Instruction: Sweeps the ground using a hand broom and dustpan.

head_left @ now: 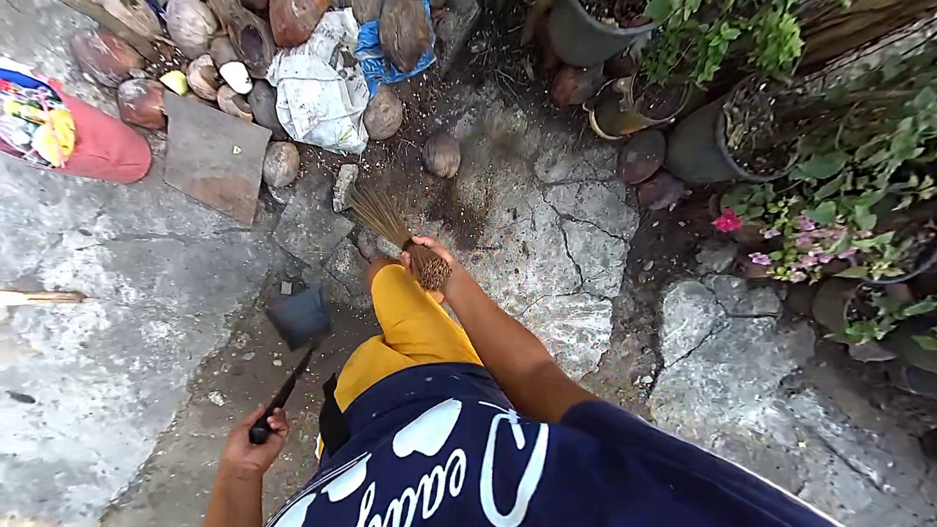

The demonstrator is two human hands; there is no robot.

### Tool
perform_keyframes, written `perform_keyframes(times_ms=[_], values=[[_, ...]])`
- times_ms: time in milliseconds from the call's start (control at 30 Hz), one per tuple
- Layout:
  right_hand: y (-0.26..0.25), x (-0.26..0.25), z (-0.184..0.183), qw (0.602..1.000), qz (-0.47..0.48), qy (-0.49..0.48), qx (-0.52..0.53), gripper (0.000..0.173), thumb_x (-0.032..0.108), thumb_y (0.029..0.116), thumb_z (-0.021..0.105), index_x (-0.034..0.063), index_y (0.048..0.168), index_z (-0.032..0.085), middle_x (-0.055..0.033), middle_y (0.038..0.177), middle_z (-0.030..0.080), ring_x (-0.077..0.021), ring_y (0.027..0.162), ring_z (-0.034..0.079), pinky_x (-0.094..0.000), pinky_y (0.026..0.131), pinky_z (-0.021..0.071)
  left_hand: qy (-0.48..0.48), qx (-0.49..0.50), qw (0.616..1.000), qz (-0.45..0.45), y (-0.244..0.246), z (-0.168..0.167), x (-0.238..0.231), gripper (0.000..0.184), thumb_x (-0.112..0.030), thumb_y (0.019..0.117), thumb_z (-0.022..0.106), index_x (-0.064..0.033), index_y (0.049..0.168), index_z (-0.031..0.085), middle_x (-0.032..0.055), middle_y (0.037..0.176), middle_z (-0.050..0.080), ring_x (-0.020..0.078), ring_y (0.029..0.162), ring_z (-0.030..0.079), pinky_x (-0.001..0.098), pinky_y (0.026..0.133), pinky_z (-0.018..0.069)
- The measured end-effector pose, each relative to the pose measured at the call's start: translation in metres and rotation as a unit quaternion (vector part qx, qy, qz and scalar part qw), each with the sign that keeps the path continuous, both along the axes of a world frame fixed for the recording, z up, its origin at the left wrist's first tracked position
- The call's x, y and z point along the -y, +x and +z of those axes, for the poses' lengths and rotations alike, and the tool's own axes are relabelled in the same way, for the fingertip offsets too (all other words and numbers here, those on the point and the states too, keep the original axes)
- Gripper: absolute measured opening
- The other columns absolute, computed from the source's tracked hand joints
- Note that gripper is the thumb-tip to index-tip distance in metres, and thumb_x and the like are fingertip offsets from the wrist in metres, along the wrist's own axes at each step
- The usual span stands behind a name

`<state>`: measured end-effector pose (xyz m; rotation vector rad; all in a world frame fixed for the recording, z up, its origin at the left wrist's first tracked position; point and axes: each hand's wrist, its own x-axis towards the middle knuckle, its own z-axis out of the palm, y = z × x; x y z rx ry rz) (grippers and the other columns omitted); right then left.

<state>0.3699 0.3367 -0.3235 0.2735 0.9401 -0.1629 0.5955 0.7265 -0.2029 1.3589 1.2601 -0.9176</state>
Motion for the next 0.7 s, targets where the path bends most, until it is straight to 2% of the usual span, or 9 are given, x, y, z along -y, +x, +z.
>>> perform_keyframes(times_ms=[67, 133, 233, 300, 333, 433, 533, 633, 700], values=[[-0.018, 0.002, -0.027, 0.996, -0.089, 0.006, -0.025, 0.031, 0.038, 0.1028, 0.046, 0.0085, 0.104, 0.056, -0.0077, 0.079, 0.065, -0.0167, 0.064, 0.067, -0.0293, 0.057, 0.0591, -0.008, 0.003, 1.0, 0.007, -0.002, 0.012, -0.001, 0.024, -0.03, 0.1067, 0.041, -0.0108, 0.097, 0.052, 0.0018, 0.072, 0.057, 0.0068, 0.052, 0.059, 0.0167, 0.046, 0.0518], [-0.028, -0.002, -0.027, 0.986, -0.136, -0.01, -0.092, 0.03, 0.039, 0.1025, 0.046, 0.0096, 0.106, 0.053, -0.0079, 0.079, 0.064, -0.0179, 0.063, 0.066, -0.0324, 0.057, 0.0592, -0.016, 0.011, 1.0, 0.015, -0.005, 0.018, -0.001, 0.026, -0.03, 0.107, 0.04, -0.0102, 0.097, 0.053, 0.0018, 0.073, 0.058, 0.0067, 0.053, 0.06, 0.0167, 0.047, 0.0524], [-0.018, -0.019, 0.022, 0.992, -0.054, -0.053, -0.102, 0.029, 0.039, 0.0998, 0.045, 0.012, 0.104, 0.054, -0.0047, 0.077, 0.064, -0.0156, 0.062, 0.064, -0.0337, 0.056, 0.0565, -0.009, 0.018, 1.0, 0.004, -0.011, 0.021, 0.009, 0.028, -0.032, 0.1077, 0.039, -0.0098, 0.098, 0.053, 0.0022, 0.073, 0.059, 0.0069, 0.052, 0.06, 0.017, 0.046, 0.0525], [0.003, -0.021, 0.058, 0.996, -0.026, -0.035, -0.073, 0.021, 0.03, 0.1012, 0.05, 0.01, 0.107, 0.053, -0.0066, 0.076, 0.061, -0.0175, 0.061, 0.063, -0.0353, 0.058, 0.0582, 0.003, 0.022, 1.0, -0.017, -0.013, 0.023, 0.024, 0.027, -0.032, 0.1079, 0.039, -0.0102, 0.099, 0.053, 0.0025, 0.073, 0.058, 0.0073, 0.052, 0.059, 0.0176, 0.047, 0.0524], [0.01, -0.017, 0.063, 0.998, -0.026, -0.016, -0.058, 0.019, 0.025, 0.1012, 0.053, 0.0084, 0.109, 0.053, -0.0087, 0.077, 0.061, -0.0196, 0.062, 0.064, -0.0369, 0.059, 0.059, 0.007, 0.024, 0.999, -0.026, -0.015, 0.024, 0.033, 0.027, -0.032, 0.1077, 0.039, -0.0101, 0.099, 0.053, 0.0028, 0.073, 0.058, 0.0076, 0.052, 0.059, 0.0177, 0.047, 0.0523], [-0.006, 0.012, 0.019, 0.999, -0.027, -0.017, 0.004, 0.022, 0.031, 0.1034, 0.047, 0.0098, 0.107, 0.052, -0.0066, 0.078, 0.063, -0.0165, 0.063, 0.066, -0.0317, 0.057, 0.0593, 0.017, 0.025, 0.998, -0.053, -0.021, 0.037, 0.06, 0.027, -0.032, 0.1077, 0.04, -0.01, 0.099, 0.052, 0.0027, 0.073, 0.057, 0.0076, 0.053, 0.059, 0.0178, 0.047, 0.0529], [-0.058, 0.032, -0.03, 0.995, -0.08, -0.03, -0.054, 0.029, 0.036, 0.1018, 0.05, 0.0088, 0.108, 0.056, -0.0079, 0.079, 0.066, -0.0179, 0.064, 0.067, -0.0334, 0.058, 0.0593, 0.006, 0.032, 0.998, -0.054, -0.031, 0.053, 0.076, 0.026, -0.031, 0.1072, 0.04, -0.0089, 0.1, 0.053, 0.0035, 0.074, 0.058, 0.0079, 0.053, 0.059, 0.0177, 0.047, 0.0528], [-0.081, 0.027, -0.016, 0.984, -0.082, -0.032, -0.154, 0.026, 0.028, 0.1024, 0.053, 0.0065, 0.116, 0.051, -0.0111, 0.079, 0.062, -0.0217, 0.062, 0.064, -0.0385, 0.058, 0.059, -0.026, 0.038, 0.998, -0.046, -0.047, 0.068, 0.081, 0.031, -0.032, 0.1078, 0.037, -0.0077, 0.099, 0.054, 0.0037, 0.074, 0.058, 0.008, 0.053, 0.059, 0.0173, 0.047, 0.0525], [-0.078, 0.011, 0.014, 0.992, -0.035, -0.034, -0.112, 0.021, 0.028, 0.1028, 0.048, 0.0078, 0.106, 0.052, -0.0083, 0.074, 0.062, -0.0192, 0.06, 0.063, -0.0363, 0.058, 0.0582, -0.039, 0.038, 0.998, -0.037, -0.062, 0.073, 0.078, 0.034, -0.034, 0.1083, 0.037, -0.0069, 0.099, 0.055, 0.004, 0.074, 0.059, 0.0082, 0.053, 0.06, 0.0176, 0.048, 0.0529]])
